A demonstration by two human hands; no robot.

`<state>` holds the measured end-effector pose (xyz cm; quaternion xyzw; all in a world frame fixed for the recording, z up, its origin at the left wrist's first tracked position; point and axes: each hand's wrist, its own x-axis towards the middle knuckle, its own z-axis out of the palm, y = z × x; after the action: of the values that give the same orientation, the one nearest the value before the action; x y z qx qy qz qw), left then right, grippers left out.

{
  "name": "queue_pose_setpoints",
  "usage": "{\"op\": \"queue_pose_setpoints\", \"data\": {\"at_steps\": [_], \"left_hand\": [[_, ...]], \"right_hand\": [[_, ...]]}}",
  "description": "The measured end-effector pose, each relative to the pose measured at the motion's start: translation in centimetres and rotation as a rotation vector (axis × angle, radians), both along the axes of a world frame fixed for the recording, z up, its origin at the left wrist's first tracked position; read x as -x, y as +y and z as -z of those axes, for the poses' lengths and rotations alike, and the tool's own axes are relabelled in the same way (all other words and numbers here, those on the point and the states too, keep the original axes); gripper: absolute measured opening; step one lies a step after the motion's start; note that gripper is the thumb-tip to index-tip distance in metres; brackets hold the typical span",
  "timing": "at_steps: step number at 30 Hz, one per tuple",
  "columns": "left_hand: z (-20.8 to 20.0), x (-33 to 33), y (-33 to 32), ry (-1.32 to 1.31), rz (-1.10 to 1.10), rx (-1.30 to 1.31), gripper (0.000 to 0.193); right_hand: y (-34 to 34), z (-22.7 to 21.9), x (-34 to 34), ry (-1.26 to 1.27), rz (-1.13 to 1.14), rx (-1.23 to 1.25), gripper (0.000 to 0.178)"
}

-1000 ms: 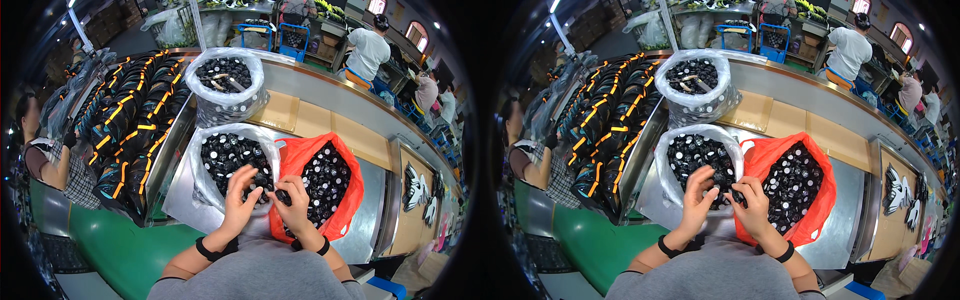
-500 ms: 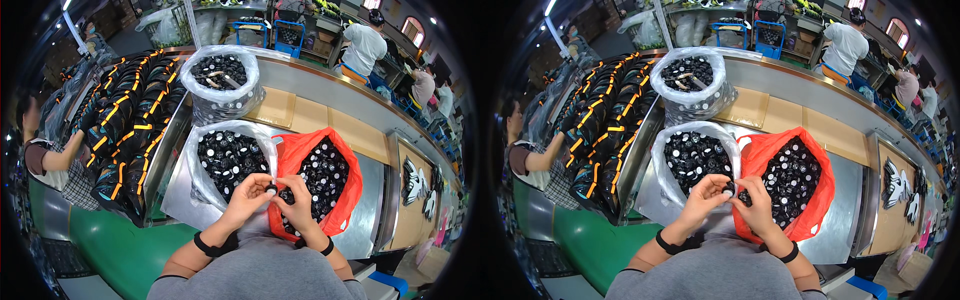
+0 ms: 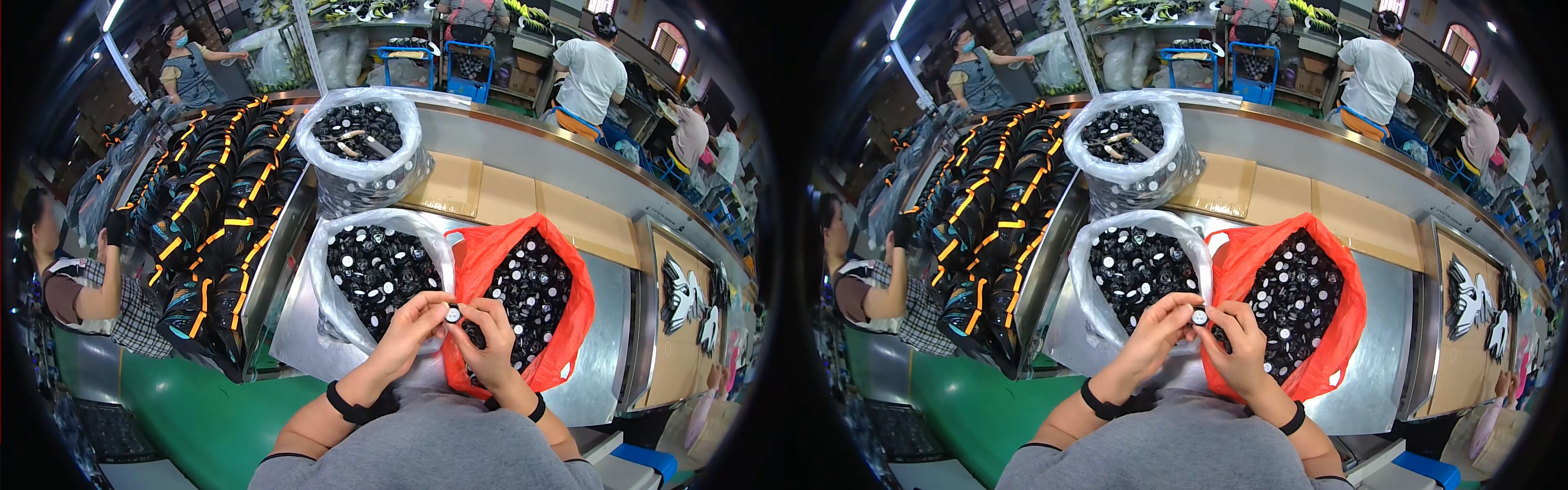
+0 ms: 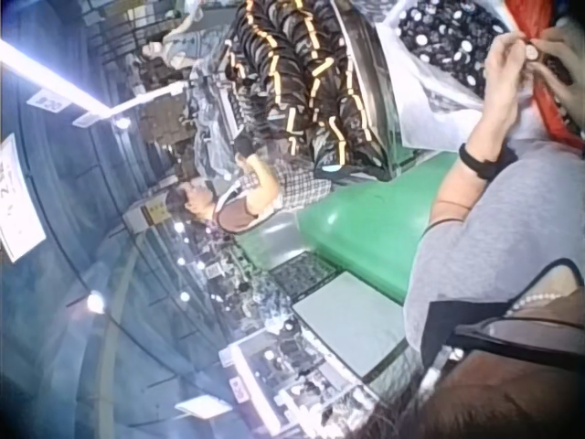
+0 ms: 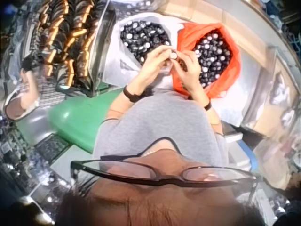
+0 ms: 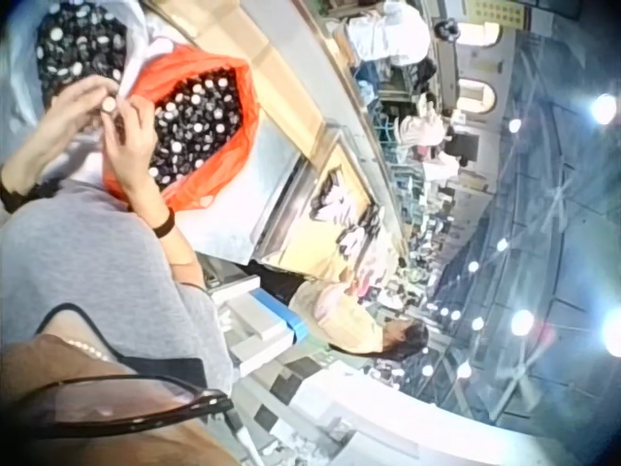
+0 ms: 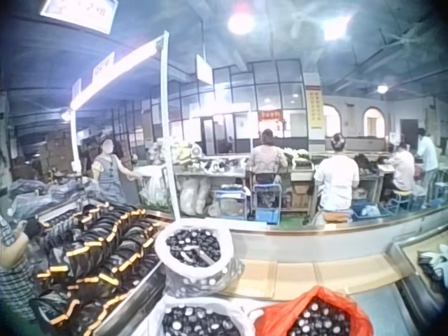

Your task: Sort and inspect small shoe components from storage bags.

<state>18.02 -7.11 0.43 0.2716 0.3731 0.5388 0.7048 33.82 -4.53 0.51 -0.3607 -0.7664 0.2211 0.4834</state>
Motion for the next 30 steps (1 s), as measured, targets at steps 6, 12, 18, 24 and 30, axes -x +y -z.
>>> {"op": "queue_pose_setpoints", "data": {"at_steps": [6, 12, 18, 24, 30], "left_hand": [[1.5, 0.2, 0.3, -0.234, 0.079, 0.075, 0.026], [1.2, -0.8, -0.6, -0.14, -0.074, -0.079, 0.028], [1.8, 0.1, 0.0, -0.382, 0.142, 0.067, 0.024], [0.7, -1.0, -0.6, -0.234, -0.007, -0.092, 0.034], [1.7, -0.3, 0.0, -0.412, 0.12, 0.039, 0.033]], "right_hand": [[0.0, -0.2, 0.0, 0.077, -0.029, 0.054, 0.033], [0.5, -0.1, -0.4, 0.127, -0.04, 0.107, 0.03], [0.2, -0.2, -0.2, 0.142, -0.061, 0.116, 0.029], [0.4, -0.6, -0.5, 0.14, -0.047, 0.098, 0.029], [0.2, -0.5, -0.2, 0.135, -0.064, 0.091, 0.028]]}}
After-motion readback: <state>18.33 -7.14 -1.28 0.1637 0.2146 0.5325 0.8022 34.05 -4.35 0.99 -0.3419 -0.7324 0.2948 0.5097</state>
